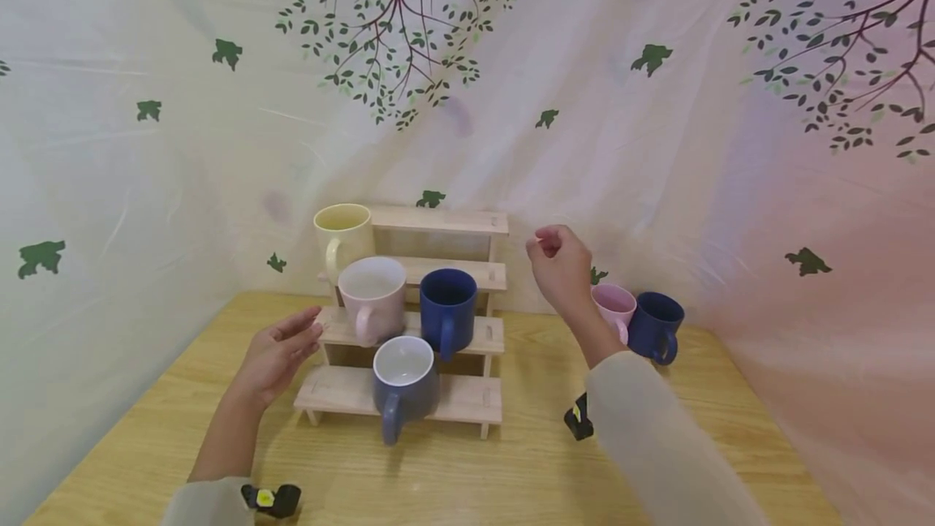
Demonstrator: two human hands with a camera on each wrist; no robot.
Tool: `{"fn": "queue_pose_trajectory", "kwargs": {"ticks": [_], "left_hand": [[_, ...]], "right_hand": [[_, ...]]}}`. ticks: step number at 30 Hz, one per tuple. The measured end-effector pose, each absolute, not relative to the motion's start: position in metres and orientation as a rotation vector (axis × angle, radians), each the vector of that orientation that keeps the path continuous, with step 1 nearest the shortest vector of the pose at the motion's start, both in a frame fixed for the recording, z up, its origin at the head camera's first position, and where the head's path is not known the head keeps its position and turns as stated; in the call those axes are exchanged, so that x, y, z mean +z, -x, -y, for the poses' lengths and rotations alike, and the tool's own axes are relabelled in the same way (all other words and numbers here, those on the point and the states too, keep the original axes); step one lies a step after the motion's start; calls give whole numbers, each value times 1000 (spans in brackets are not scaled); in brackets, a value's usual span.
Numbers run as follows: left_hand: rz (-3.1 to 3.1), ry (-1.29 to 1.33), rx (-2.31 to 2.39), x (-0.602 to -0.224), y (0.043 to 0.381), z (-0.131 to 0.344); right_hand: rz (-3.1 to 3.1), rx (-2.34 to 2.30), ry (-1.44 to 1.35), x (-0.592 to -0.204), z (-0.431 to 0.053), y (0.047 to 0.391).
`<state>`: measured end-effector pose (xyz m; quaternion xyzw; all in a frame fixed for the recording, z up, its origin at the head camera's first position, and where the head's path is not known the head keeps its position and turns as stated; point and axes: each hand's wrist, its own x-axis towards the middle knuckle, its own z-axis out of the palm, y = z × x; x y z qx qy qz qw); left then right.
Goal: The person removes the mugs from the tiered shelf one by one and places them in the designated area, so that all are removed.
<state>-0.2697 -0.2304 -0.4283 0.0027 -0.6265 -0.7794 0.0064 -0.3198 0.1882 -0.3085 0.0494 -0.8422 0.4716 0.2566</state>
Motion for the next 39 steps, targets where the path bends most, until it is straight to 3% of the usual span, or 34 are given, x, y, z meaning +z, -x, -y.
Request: {"fn": "queue_pose_trajectory", "kwargs": {"ticks": [11, 23, 39], "left_hand": [[1955, -33, -2449, -428, 268, 228], [1964, -19, -2442, -428, 270, 226], [1931, -18, -2466, -429, 272, 230]], "right_hand": [[2461, 1251, -497, -278, -132, 312], [2557, 1040, -871, -271, -88, 300], [2597, 810, -1102, -270, -19, 294]]}}
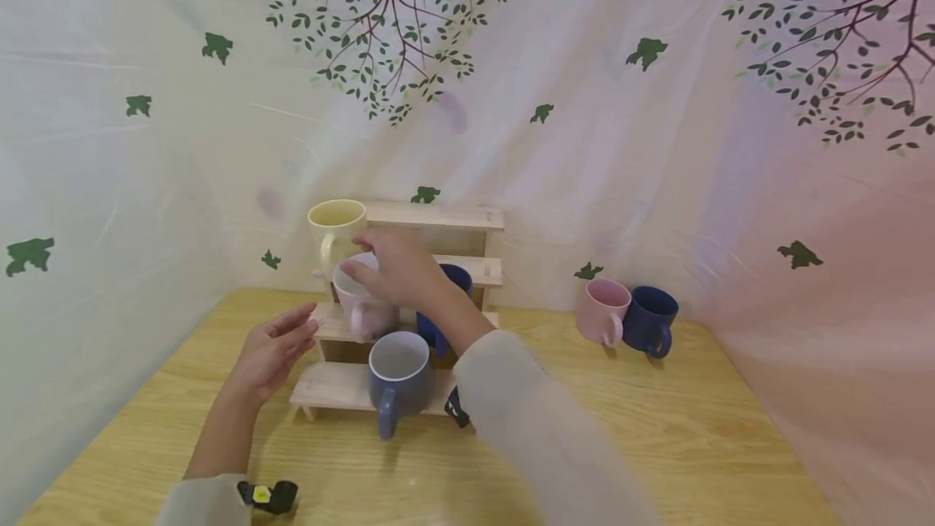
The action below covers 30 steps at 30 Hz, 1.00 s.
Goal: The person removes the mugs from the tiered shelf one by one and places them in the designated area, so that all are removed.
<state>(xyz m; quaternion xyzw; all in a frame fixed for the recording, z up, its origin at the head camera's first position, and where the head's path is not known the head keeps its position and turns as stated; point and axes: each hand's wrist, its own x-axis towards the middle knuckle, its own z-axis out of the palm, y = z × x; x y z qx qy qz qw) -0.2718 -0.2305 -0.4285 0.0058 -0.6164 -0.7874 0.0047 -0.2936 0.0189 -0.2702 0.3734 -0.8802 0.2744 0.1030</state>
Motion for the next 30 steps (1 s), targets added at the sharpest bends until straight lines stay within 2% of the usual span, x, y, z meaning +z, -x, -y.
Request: {"fn": "queue_pose_trajectory", "kwargs": {"ticks": [10, 25, 30], "left_hand": [[1939, -1, -2472, -431, 271, 231], [1894, -14, -2494, -426, 268, 229], [1888, -22, -2499, -425, 267, 230]], "right_hand": [[2652, 891, -1039, -278, 14, 298], [2673, 1404, -748, -278, 36, 298], [2672, 1445, -717, -277, 40, 298]]}}
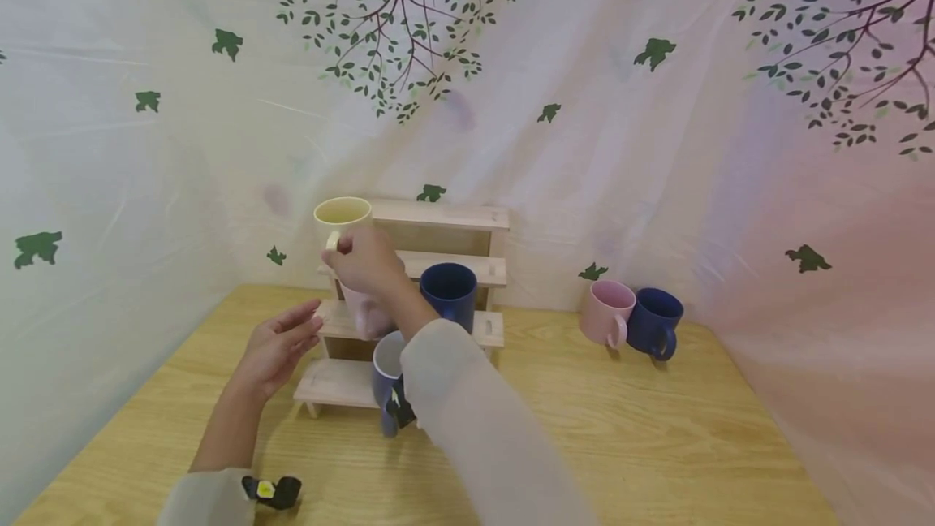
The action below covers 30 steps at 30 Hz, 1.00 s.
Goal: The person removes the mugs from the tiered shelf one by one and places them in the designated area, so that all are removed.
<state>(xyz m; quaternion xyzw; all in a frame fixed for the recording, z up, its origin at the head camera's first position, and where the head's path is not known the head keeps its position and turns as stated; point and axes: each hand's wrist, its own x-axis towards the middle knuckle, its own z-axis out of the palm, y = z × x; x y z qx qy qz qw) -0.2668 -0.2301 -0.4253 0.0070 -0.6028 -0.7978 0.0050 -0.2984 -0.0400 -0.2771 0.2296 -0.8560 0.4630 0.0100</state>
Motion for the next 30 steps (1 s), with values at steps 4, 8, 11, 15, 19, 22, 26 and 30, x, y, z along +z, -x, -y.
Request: {"fn": "queue_pose_trajectory", "kwargs": {"ticks": [4, 8, 11, 15, 19, 22, 26, 30], "left_hand": [[1896, -23, -2497, -424, 267, 231], [1902, -20, -2498, -425, 267, 230], [1896, -14, -2503, -425, 266, 229], [1890, -13, -2502, -425, 266, 228], [1895, -14, -2496, -425, 266, 229], [1897, -22, -2492, -425, 267, 229], [1894, -25, -2484, -425, 268, 229], [1897, -12, -2483, -425, 268, 230]], "right_hand": [[2685, 1496, -690, -276, 42, 299], [2700, 1625, -591, -274, 45, 298], [2707, 1675, -524, -272, 47, 297], [2728, 1734, -450, -270, 46, 297], [2708, 1902, -409, -268, 46, 298], [2652, 2116, -407, -268, 46, 300], [2605, 2295, -399, -268, 45, 304], [2607, 2309, -447, -268, 43, 306]]}}
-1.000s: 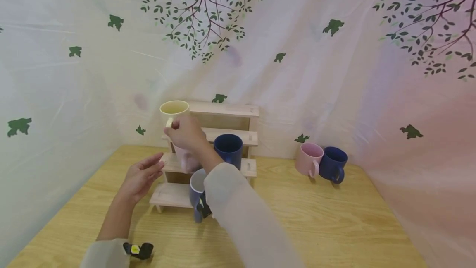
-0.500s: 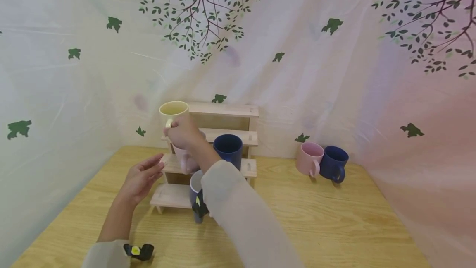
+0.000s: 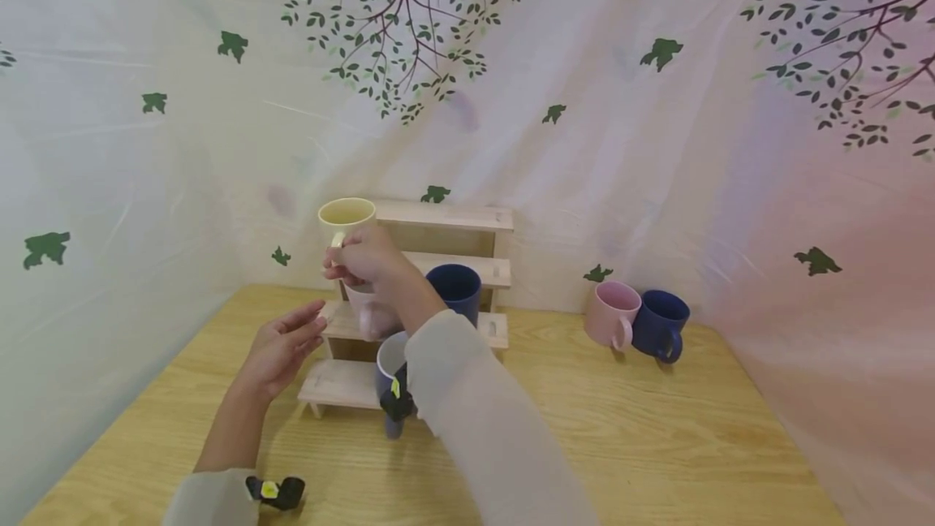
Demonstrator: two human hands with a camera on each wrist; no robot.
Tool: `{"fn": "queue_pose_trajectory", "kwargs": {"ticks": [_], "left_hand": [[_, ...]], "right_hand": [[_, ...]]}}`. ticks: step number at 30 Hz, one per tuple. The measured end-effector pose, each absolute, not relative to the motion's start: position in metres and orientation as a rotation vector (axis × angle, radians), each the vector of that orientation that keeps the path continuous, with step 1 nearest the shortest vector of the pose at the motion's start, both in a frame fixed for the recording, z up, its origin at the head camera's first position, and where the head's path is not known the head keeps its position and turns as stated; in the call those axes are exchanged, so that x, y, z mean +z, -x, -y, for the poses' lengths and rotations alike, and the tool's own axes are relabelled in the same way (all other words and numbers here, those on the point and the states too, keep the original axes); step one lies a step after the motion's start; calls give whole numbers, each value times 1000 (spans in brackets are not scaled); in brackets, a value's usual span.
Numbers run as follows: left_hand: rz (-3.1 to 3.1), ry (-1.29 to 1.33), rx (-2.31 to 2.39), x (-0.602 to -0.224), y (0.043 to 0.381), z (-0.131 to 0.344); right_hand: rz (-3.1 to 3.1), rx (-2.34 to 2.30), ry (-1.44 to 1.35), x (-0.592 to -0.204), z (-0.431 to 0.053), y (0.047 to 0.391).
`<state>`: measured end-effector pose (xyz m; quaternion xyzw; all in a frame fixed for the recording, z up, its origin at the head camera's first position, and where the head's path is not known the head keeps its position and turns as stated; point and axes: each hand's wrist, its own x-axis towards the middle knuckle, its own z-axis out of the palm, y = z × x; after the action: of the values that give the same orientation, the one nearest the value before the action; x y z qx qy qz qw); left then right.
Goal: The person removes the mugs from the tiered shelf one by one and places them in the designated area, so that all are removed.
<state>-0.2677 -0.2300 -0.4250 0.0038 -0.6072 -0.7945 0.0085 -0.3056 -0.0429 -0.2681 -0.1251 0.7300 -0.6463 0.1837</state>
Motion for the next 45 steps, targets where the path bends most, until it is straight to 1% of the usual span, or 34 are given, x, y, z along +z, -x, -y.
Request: {"fn": "queue_pose_trajectory", "kwargs": {"ticks": [8, 18, 22, 32, 45], "left_hand": [[1913, -11, -2481, -425, 268, 230], [1925, -15, -2473, -425, 267, 231], [1912, -17, -2482, -426, 268, 231], [1902, -11, -2488, -427, 269, 231], [1884, -24, -2488, -427, 268, 230]], "right_hand": [[-1997, -1824, 408, -268, 38, 308], [-1936, -1881, 285, -260, 42, 303], [-1902, -1919, 275, -262, 42, 303], [-1857, -1993, 356, -266, 40, 304], [-1905, -2036, 478, -255, 26, 304]]}}
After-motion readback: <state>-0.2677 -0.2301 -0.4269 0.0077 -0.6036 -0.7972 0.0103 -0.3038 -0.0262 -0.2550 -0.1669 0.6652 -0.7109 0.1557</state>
